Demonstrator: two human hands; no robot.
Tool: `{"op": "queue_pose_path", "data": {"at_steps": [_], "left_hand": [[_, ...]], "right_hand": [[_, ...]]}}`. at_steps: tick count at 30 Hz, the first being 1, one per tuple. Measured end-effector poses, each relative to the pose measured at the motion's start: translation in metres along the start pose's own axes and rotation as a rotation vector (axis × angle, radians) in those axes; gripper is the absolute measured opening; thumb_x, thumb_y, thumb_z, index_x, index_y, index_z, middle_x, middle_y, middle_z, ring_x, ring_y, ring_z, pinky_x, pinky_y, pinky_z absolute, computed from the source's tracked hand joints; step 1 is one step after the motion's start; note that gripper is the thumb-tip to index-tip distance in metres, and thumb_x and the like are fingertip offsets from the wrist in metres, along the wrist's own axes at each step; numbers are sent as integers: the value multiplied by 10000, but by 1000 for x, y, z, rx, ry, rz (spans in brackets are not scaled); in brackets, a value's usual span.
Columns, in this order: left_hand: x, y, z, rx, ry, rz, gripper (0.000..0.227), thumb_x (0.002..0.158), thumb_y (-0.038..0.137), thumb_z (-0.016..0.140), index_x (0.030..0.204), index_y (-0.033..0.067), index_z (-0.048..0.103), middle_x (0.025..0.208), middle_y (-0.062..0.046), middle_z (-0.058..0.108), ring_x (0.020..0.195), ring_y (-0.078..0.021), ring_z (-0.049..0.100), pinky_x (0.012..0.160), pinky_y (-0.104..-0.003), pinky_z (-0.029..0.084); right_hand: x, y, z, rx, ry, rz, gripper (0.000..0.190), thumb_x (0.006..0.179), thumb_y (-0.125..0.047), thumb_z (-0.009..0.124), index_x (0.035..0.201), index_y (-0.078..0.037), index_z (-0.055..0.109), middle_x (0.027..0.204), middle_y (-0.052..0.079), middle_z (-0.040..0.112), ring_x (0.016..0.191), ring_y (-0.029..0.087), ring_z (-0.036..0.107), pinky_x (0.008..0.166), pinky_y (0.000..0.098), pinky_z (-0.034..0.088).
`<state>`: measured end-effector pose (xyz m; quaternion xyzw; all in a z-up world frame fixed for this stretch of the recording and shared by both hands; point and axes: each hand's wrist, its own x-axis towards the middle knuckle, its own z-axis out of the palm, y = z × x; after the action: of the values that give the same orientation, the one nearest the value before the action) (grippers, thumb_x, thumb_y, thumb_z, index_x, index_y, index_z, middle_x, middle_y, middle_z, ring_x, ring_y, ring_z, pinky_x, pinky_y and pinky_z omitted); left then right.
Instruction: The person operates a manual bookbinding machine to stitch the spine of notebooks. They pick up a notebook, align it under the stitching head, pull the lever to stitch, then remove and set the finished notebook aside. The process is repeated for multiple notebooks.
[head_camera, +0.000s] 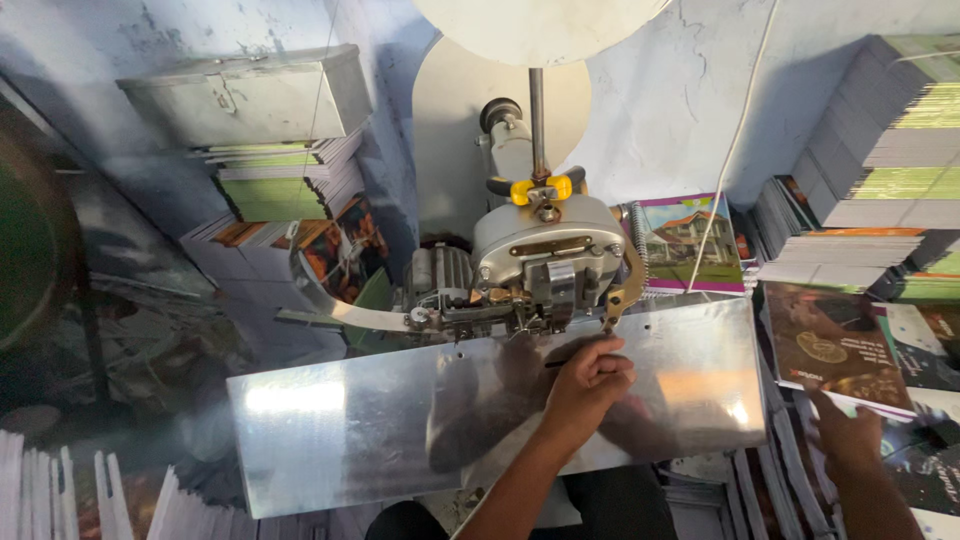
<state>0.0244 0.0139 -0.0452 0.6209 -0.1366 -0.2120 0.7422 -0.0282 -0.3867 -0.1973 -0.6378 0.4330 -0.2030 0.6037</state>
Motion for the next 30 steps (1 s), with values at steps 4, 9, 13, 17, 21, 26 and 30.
{"op": "queue_pose_path", "data": {"at_steps": [4, 9, 13, 17, 21, 26, 30], "left_hand": [[2, -4, 1, -83, -13, 86, 611, 922, 143, 686, 1489, 25, 492, 1253, -109, 650, 1160, -169, 638, 964, -292, 522], [2, -12, 2, -85, -13, 122, 682, 935, 130, 687, 1558, 18, 434, 1254, -124, 654, 1115, -140, 656, 939, -283, 524], [-4, -7, 8, -28, 16, 127, 734, 904, 138, 680, 1583, 89, 405, 1093, -129, 674, 827, -210, 709, 793, -331, 581], [-24, 6, 10, 627, 208, 292, 726, 879, 159, 684, 1569, 140, 459, 996, -170, 736, 835, -291, 734, 793, -400, 587], [-38, 17, 3, 1155, 247, 234, 678, 899, 174, 638, 1557, 195, 475, 1015, -190, 691, 939, -383, 676, 815, -522, 538], [-51, 10, -9, 1356, 461, 527, 647, 836, 234, 724, 1458, 163, 560, 1082, -173, 700, 1077, -384, 602, 948, -575, 426], [-60, 15, -25, 1341, 430, 397, 646, 786, 265, 749, 1401, 156, 585, 1104, -178, 682, 1075, -371, 581, 964, -577, 396]], "right_hand": [[-42, -64, 14, -400, 104, -490, 739, 1043, -310, 727, 1601, 47, 398, 1337, 301, 570, 1146, 392, 589, 863, 497, 497], [-140, -155, 49, -346, -61, -948, 641, 993, -320, 676, 1510, 21, 511, 1452, 280, 529, 1318, 358, 536, 1054, 480, 471], [-184, -185, 75, -459, -113, -1244, 572, 920, -322, 726, 1397, -28, 609, 1456, 238, 565, 1381, 392, 511, 1142, 483, 415], [-203, -182, 97, -480, -203, -1360, 522, 921, -352, 710, 1350, -62, 642, 1459, 202, 573, 1410, 380, 505, 1155, 487, 424], [-209, -167, 117, -628, -243, -1365, 546, 864, -365, 730, 1326, -83, 660, 1436, 217, 575, 1387, 421, 472, 1145, 556, 358], [-222, -150, 134, -618, -239, -1435, 558, 874, -347, 698, 1343, -56, 614, 1418, 213, 585, 1396, 433, 465, 1189, 568, 303], [-244, -148, 144, -668, -279, -1493, 468, 862, -312, 700, 1267, -83, 656, 1400, 213, 579, 1383, 409, 469, 1192, 576, 304]]}}
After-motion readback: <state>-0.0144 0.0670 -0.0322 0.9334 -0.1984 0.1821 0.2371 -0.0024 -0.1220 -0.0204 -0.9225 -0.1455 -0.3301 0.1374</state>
